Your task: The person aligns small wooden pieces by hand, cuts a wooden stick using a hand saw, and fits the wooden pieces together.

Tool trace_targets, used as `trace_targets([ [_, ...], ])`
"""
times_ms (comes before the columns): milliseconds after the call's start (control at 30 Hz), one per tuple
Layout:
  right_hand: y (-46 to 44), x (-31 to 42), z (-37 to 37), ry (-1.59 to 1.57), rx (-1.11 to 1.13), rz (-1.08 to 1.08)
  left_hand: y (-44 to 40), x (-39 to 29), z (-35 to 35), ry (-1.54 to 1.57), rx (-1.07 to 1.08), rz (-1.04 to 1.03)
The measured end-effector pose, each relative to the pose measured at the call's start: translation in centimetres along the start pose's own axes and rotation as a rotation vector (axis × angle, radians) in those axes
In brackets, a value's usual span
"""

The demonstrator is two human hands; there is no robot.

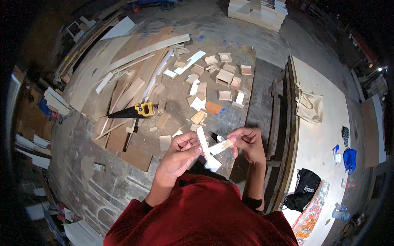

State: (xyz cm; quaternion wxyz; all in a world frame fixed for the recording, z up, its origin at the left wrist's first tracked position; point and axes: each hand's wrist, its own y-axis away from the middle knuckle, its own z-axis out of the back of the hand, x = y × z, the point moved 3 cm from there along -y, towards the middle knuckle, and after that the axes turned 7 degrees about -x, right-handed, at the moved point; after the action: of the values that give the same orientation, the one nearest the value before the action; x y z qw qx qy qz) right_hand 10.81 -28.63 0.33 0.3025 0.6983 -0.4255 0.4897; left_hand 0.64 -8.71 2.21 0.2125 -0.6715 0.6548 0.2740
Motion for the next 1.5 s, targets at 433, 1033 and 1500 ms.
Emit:
trace_targets([
  [433, -0.3, 0.3, -0.1, 0.016, 0.049, -0.014, -0.2, 0.6, 1.0, -0.007, -0.004, -0.009],
  [1033, 0.6, 0.9, 0.7, -0.004, 0.016, 0.059, -0.5, 0.3, 0.9, 0.044, -0.034, 0.031],
  [1500, 1.1, 2.7, -1.0, 0.234, -0.242, 0.707, -0.9, 0.7, 0.3, 0.181, 0.055, 0.215],
])
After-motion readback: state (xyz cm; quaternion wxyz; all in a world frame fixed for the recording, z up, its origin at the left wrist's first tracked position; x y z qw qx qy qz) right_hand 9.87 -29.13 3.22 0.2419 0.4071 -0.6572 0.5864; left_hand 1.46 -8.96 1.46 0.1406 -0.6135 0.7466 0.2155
